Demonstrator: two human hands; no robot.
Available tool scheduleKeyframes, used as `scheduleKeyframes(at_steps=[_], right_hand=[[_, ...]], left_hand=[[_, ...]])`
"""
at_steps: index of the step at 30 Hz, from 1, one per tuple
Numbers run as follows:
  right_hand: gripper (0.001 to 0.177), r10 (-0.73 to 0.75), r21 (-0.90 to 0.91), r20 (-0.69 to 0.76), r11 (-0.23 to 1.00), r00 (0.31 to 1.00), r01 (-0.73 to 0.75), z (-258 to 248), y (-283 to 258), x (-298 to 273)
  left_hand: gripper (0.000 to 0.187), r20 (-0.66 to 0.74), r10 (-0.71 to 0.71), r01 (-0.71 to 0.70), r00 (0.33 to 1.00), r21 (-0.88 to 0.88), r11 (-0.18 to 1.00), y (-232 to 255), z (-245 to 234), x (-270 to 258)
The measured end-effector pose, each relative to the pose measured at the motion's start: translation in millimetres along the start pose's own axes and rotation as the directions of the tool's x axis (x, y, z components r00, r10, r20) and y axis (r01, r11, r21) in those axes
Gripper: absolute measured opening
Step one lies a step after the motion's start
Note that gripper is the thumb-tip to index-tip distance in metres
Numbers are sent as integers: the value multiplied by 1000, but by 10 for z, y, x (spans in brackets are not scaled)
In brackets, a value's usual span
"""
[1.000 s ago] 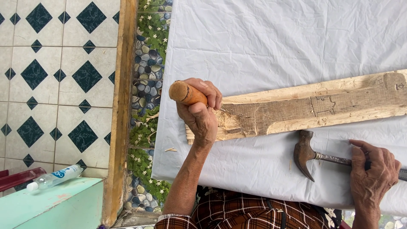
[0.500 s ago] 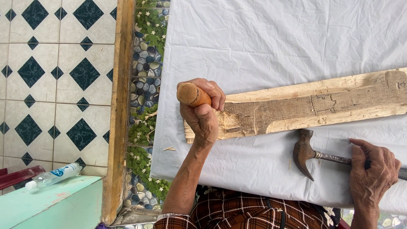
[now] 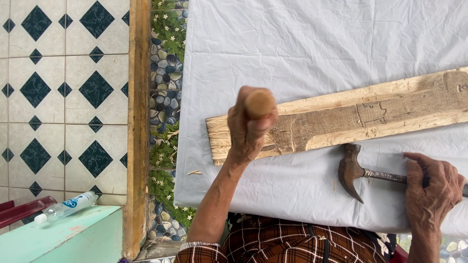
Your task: Carving a wooden plank using a hammer and chisel on a table.
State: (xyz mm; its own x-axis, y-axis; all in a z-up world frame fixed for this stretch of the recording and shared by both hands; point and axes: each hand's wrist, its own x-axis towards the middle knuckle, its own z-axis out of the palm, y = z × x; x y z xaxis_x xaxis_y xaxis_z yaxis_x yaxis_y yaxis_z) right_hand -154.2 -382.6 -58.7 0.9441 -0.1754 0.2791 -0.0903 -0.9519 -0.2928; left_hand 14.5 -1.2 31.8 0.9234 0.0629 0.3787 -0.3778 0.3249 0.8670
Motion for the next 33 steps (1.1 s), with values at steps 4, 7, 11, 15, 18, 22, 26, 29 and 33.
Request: scheduleKeyframes(at_steps=[4,7,11,15,18,22,26,29,33], right_hand=[[15,9,21,25,1000,1000,-9,-63,-76,28],[18,11,19,28,1000,1000,-11,-65,-73,30],[18,-22,-14,-9,1000,1000,22,-16,-16,25],[17,-12,-2,5,1000,1000,12,-43,-61,41],[18,-16,-15,-1,1000,1000,16,-62,-70,46],[17,-7,-7,1,1000,1000,7,-71,-109,54],[18,-30,-46,-7,998,1000,30,-46,-74,28],[19,-22,23,-8,999,1000,22,-53,-60,40],[19,-9,0,11,1000,1000,9,-42,-76,46]], left_hand=[[55,125,-185,154,975,224,962,103,42,143],[48,187,-248,197,951,252,947,150,110,285],[53,205,-281,246,937,180,952,151,250,484],[47,218,-337,308,916,155,939,80,331,610],[46,178,-388,382,904,65,922,-220,265,638],[44,-37,-339,335,940,-72,939,-306,159,720],[47,-26,-173,172,985,-45,984,100,184,472],[39,-179,-169,164,969,-43,986,25,179,223],[40,85,-106,85,991,222,971,-79,167,122]])
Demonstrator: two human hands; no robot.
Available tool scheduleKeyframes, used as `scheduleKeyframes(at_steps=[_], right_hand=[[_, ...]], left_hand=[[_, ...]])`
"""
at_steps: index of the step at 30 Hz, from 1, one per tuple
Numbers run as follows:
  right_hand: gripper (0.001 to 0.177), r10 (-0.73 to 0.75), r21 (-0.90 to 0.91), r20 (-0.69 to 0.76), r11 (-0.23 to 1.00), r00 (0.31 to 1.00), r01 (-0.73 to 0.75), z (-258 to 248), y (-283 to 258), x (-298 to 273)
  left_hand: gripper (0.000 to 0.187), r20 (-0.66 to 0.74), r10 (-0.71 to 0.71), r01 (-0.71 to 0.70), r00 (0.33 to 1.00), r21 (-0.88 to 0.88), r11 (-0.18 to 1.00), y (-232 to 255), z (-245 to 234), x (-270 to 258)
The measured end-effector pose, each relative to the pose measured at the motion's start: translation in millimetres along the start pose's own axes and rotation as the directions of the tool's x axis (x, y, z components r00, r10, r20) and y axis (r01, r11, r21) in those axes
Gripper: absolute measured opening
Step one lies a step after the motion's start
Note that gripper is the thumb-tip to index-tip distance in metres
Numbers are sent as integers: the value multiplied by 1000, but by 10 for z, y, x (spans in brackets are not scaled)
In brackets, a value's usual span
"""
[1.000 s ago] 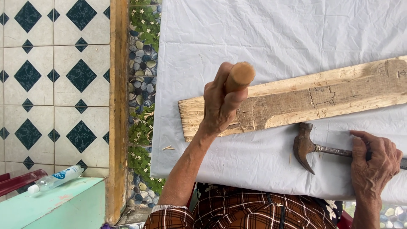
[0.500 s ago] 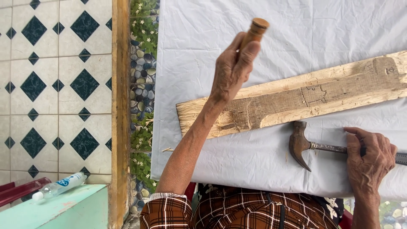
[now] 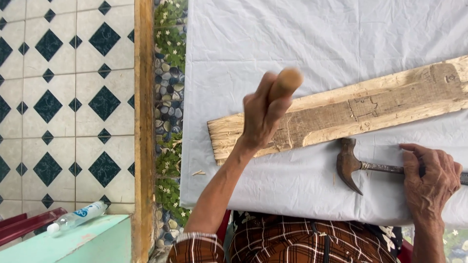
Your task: Carving a wooden plank using a hammer and chisel on a table.
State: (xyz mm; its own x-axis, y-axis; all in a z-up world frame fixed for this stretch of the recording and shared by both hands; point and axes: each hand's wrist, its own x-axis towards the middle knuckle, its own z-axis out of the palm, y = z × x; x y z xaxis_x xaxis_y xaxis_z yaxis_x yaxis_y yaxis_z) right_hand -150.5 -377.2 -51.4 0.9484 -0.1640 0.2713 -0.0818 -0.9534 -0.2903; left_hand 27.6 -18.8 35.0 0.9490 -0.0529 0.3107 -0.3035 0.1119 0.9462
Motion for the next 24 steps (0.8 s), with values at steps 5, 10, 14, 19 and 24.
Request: scheduleKeyframes(at_steps=[5,10,14,19,24], right_hand=[[19,26,-16,5,1000,1000,-25,-18,-43,51],[20,43,5,16,999,999,-43,24,47,-13],[26,41,-1,11,999,999,-41,36,73,-20],[23,-1,-26,-5,1000,1000,0,-5,35,8],[22,9,-61,3,998,1000,-9,-38,6,34]], left_hand=[[50,220,-42,-4,975,204,979,77,107,257],[41,251,-154,140,956,74,987,165,152,366],[44,279,-228,230,933,27,973,140,175,438],[55,245,-264,313,933,-188,931,-374,110,560],[49,184,-231,271,956,-241,932,66,41,529]])
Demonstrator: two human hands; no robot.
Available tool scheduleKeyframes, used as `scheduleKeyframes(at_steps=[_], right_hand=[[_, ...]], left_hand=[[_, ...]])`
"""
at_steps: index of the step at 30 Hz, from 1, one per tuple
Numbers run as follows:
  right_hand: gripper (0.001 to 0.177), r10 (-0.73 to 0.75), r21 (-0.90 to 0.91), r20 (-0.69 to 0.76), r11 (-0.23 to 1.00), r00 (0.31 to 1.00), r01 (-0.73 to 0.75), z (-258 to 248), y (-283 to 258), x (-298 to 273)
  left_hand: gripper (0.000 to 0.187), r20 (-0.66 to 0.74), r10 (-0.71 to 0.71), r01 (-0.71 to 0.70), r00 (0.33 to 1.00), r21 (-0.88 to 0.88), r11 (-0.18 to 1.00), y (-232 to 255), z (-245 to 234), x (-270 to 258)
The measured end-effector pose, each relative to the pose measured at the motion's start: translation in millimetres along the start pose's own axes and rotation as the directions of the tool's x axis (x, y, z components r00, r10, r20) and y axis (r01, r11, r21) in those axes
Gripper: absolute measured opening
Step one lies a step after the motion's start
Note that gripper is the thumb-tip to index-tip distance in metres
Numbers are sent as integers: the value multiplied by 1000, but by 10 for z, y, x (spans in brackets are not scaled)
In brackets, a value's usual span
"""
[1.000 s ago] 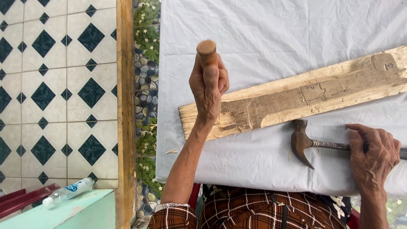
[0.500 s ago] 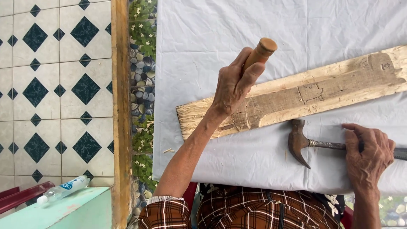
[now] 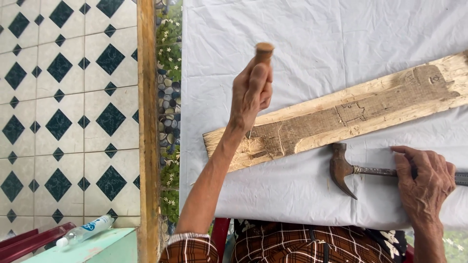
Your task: Carving a wooden plank using a hammer and chisel on a table.
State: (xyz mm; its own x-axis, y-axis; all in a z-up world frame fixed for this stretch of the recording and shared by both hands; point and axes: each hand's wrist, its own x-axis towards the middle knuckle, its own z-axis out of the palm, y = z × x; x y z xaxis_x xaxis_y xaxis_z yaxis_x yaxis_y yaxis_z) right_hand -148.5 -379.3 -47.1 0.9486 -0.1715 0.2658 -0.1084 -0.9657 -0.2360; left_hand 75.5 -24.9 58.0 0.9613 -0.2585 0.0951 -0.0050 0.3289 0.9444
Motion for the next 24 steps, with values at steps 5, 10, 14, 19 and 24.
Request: scheduleKeyframes(at_steps=[5,10,14,19,24], right_hand=[[24,-18,41,-8,999,1000,19,62,58,-65],[19,-9,66,-18,998,1000,10,85,74,-45],[21,26,69,26,997,999,-28,70,55,-62],[20,29,40,8,999,1000,-30,162,162,-82],[15,1,51,-7,999,1000,-1,79,66,-62]], left_hand=[[50,-184,212,-216,960,0,976,-109,-64,-327],[63,-184,253,-221,950,180,958,-105,-44,-472],[59,-198,264,-249,944,96,964,-250,-58,-418],[50,-23,148,-141,989,186,972,-186,-32,-291],[45,44,65,-70,997,124,990,-113,-14,-197]])
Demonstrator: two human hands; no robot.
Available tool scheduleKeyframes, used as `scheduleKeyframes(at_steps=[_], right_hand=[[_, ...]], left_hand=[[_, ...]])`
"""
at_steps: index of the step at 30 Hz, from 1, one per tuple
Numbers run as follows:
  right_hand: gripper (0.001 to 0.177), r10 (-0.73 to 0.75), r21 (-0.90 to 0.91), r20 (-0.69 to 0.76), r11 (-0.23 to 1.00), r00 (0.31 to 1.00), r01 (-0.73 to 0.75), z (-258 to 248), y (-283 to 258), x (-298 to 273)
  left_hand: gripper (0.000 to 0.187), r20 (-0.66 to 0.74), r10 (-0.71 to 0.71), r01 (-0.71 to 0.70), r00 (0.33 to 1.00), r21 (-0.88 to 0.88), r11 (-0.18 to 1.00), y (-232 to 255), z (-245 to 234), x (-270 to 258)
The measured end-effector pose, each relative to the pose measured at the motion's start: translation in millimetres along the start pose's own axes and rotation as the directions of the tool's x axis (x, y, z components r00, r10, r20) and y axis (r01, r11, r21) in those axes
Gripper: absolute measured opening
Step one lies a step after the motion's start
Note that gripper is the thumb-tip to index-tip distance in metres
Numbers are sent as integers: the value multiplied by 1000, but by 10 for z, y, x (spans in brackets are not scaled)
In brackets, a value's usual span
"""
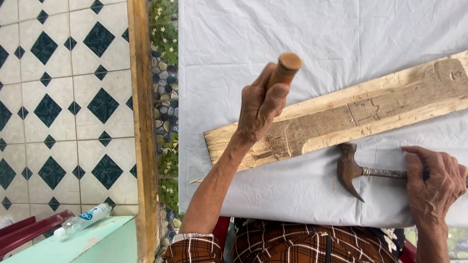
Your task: Carving a wooden plank using a hammer and chisel on a table.
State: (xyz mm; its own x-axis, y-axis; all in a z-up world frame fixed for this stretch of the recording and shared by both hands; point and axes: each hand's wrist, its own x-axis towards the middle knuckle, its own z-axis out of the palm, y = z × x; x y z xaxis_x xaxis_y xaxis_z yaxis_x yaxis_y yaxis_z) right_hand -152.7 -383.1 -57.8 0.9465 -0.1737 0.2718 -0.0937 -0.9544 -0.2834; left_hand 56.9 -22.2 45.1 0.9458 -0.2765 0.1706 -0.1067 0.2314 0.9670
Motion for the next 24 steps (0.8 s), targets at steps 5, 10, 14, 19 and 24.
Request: scheduleKeyframes(at_steps=[5,10,14,19,24], right_hand=[[16,15,-3,-7,1000,1000,-15,-39,-89,87],[15,18,-27,-12,999,1000,-18,22,-23,46],[18,34,-53,7,998,999,-34,-10,-45,88],[19,43,7,27,999,999,-44,-19,-53,50],[22,64,23,32,998,997,-65,39,16,22]], left_hand=[[39,237,-104,194,966,-400,896,-65,-80,134],[49,389,6,126,921,-314,941,21,-163,222],[57,300,-2,88,954,-275,957,124,-262,159],[47,-163,233,-262,959,-188,947,250,-247,-99],[51,-357,209,-284,910,-172,943,77,-128,-136]])
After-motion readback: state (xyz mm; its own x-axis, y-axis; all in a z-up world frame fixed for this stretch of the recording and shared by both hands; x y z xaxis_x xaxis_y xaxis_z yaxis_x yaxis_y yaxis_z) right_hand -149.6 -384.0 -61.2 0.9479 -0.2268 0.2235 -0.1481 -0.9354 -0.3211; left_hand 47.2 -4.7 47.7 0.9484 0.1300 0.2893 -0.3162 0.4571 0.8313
